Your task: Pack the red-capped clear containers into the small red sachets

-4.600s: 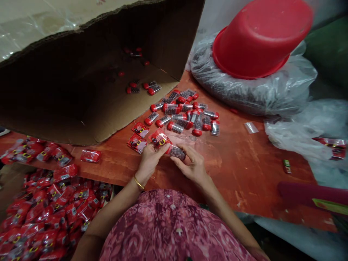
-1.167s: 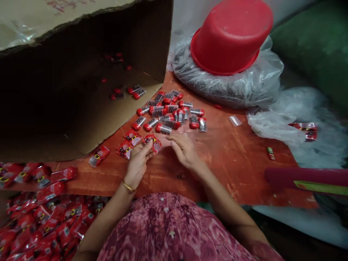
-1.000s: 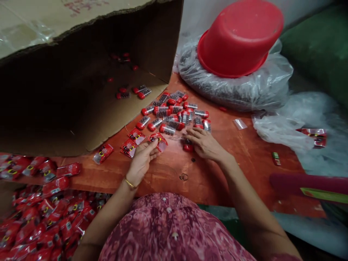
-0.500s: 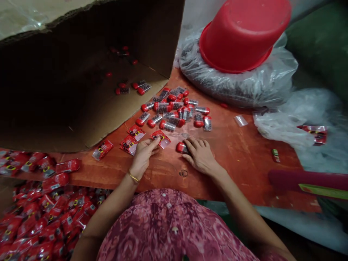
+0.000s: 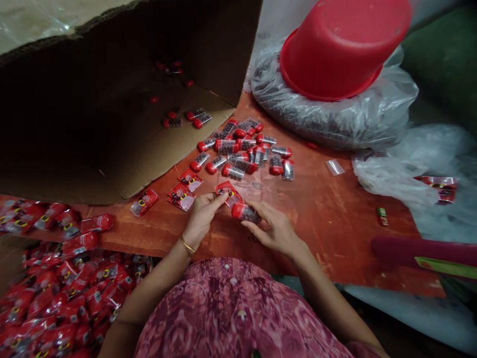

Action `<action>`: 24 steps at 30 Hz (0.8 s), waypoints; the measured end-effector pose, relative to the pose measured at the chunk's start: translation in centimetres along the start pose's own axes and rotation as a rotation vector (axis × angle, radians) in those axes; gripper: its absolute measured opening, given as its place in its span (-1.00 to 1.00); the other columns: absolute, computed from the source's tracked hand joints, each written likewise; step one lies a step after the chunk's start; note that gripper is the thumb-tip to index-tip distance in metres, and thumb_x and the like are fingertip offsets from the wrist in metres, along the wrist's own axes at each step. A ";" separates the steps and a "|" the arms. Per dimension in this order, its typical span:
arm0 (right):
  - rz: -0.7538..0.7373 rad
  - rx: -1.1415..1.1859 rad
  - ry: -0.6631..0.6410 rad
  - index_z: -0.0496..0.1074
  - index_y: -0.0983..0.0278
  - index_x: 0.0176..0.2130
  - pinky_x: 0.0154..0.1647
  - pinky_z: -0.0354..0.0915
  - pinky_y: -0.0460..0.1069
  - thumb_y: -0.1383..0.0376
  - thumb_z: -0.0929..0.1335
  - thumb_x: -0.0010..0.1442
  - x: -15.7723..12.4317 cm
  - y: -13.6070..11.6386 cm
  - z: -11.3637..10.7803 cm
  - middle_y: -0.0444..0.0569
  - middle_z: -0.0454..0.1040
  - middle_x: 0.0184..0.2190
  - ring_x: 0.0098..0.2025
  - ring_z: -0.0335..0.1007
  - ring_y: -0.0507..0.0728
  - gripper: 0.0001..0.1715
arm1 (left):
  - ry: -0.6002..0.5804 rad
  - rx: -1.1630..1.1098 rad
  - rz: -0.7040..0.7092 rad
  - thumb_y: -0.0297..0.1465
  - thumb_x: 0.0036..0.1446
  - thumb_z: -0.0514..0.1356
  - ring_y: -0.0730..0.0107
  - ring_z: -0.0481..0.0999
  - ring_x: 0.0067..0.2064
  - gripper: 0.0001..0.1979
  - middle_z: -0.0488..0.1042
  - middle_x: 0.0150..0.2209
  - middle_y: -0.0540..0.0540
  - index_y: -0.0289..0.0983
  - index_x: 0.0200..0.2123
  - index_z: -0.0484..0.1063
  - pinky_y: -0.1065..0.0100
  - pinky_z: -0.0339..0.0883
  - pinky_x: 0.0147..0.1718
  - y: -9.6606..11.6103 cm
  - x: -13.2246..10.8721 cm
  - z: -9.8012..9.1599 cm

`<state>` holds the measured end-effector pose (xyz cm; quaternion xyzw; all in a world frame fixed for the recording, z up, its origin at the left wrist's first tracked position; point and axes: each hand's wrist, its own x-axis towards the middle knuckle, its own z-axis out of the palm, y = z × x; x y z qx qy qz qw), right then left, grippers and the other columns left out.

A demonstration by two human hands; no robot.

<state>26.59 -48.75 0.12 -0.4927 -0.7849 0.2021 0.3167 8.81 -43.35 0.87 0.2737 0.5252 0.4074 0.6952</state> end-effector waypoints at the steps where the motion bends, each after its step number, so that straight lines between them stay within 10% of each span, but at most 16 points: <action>1: 0.014 0.000 -0.004 0.26 0.25 0.09 -0.16 0.40 0.07 0.19 0.31 0.19 0.2 0.0 0.0 0.08 0.49 -0.14 -0.15 0.46 0.18 -0.51 | 0.003 0.001 0.015 -0.12 -0.45 0.41 0.51 0.41 -0.51 -0.58 0.50 -0.56 -0.02 -0.34 -0.58 0.49 0.43 0.30 -0.42 -0.1 0.0 -0.1; 24: 0.349 0.401 0.363 0.36 0.25 0.01 0.02 0.31 0.11 0.23 0.36 0.10 2.1 -0.8 5.6 0.06 0.47 -0.08 -0.04 0.39 0.19 -0.55 | -0.011 -0.105 0.066 -0.20 -0.29 0.38 0.57 0.33 -0.57 -0.67 0.42 -0.63 0.02 -0.34 -0.63 0.42 0.46 0.23 -0.49 -1.7 0.6 0.7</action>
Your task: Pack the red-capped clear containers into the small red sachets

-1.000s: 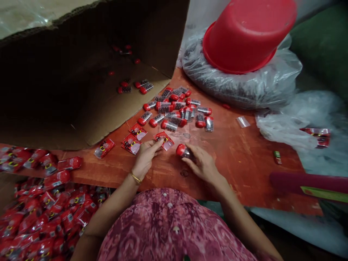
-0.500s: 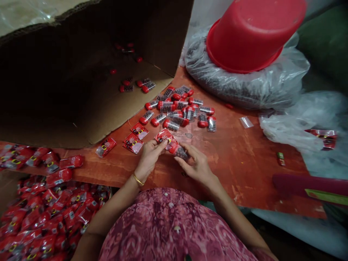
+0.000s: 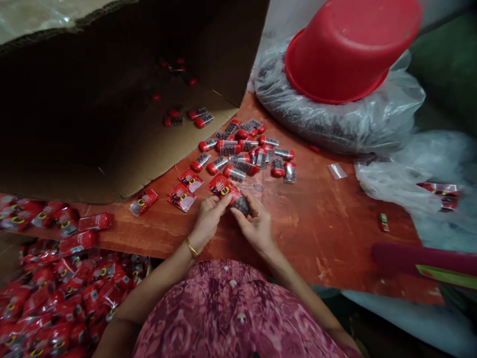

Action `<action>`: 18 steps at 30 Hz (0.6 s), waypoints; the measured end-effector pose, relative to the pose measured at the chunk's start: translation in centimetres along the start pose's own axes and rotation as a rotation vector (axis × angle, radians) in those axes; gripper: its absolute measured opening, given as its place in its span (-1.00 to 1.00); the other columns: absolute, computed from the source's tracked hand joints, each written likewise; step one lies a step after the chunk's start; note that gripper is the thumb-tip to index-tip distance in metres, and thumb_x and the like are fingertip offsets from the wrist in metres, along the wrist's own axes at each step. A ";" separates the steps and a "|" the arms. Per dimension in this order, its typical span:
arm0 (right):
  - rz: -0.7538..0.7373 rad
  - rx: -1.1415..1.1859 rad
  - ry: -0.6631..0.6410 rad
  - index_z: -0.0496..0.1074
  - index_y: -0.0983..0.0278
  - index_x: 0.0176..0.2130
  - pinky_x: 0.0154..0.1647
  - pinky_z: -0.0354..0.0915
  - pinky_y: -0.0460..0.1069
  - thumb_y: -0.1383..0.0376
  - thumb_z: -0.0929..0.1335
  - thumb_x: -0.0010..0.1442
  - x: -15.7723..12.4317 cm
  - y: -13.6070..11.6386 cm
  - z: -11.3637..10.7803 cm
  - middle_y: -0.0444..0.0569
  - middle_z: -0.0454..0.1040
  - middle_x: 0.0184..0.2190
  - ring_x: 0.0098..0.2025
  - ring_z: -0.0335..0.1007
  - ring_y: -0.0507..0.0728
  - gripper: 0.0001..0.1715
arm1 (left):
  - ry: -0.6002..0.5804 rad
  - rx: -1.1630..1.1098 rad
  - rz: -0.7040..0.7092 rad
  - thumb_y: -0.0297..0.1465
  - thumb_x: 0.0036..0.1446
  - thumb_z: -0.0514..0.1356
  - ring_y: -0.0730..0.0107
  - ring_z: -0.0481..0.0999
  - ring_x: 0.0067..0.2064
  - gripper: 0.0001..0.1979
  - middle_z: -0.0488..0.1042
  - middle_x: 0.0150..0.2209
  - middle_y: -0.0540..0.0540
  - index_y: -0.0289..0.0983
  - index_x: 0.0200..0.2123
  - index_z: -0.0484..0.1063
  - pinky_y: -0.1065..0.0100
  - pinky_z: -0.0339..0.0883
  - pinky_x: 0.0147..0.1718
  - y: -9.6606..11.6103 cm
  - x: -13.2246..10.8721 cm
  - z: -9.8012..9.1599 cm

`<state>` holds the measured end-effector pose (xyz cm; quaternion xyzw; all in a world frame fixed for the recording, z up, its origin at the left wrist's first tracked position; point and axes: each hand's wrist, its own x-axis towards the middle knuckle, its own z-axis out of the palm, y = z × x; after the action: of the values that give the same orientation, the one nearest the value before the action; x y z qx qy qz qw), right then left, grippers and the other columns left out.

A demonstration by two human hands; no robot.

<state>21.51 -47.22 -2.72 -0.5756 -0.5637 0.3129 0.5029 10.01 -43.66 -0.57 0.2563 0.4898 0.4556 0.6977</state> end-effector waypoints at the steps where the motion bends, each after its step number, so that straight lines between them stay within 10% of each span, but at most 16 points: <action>1: 0.013 0.028 0.021 0.36 0.24 0.02 0.05 0.29 0.12 0.23 0.36 0.10 0.0 -0.1 0.2 0.06 0.46 -0.07 -0.02 0.38 0.19 -0.54 | -0.009 -0.029 -0.002 -0.19 -0.29 0.38 0.55 0.35 -0.56 -0.67 0.44 -0.62 0.01 -0.34 -0.61 0.43 0.45 0.24 -0.48 0.1 -0.1 0.1; 7: 0.107 0.266 -0.085 0.38 0.21 -0.01 -0.02 0.36 0.09 0.20 0.39 0.06 0.5 -0.6 0.5 -0.02 0.50 -0.09 -0.08 0.43 0.17 -0.53 | -0.025 0.031 0.114 -0.16 -0.14 0.31 0.44 0.45 -0.43 -0.68 0.53 -0.46 -0.06 -0.33 -0.47 0.51 0.41 0.31 -0.38 0.0 -0.4 0.2; 13: -0.145 -0.074 0.032 0.33 0.23 0.07 0.04 0.32 0.13 0.28 0.33 0.13 -0.1 -0.7 0.5 0.08 0.46 -0.04 -0.01 0.39 0.19 -0.52 | 0.033 0.136 0.132 -0.20 -0.16 0.32 0.46 0.43 -0.47 -0.71 0.52 -0.51 -0.05 -0.34 -0.48 0.53 0.43 0.31 -0.41 -0.3 -0.8 -0.1; 18: -0.135 -0.034 -0.122 0.31 0.20 0.10 0.00 0.35 0.12 0.24 0.35 0.13 0.0 -0.5 0.3 0.06 0.47 -0.06 -0.02 0.40 0.20 -0.47 | 0.006 0.085 0.153 -0.18 -0.07 0.27 0.44 0.42 -0.47 -0.70 0.51 -0.52 -0.06 -0.35 -0.50 0.52 0.40 0.31 -0.39 -0.2 -0.8 -0.5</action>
<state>21.11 -47.25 -2.38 -0.5249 -0.6360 0.3031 0.4776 9.51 -44.53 -0.51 0.3208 0.4897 0.4871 0.6481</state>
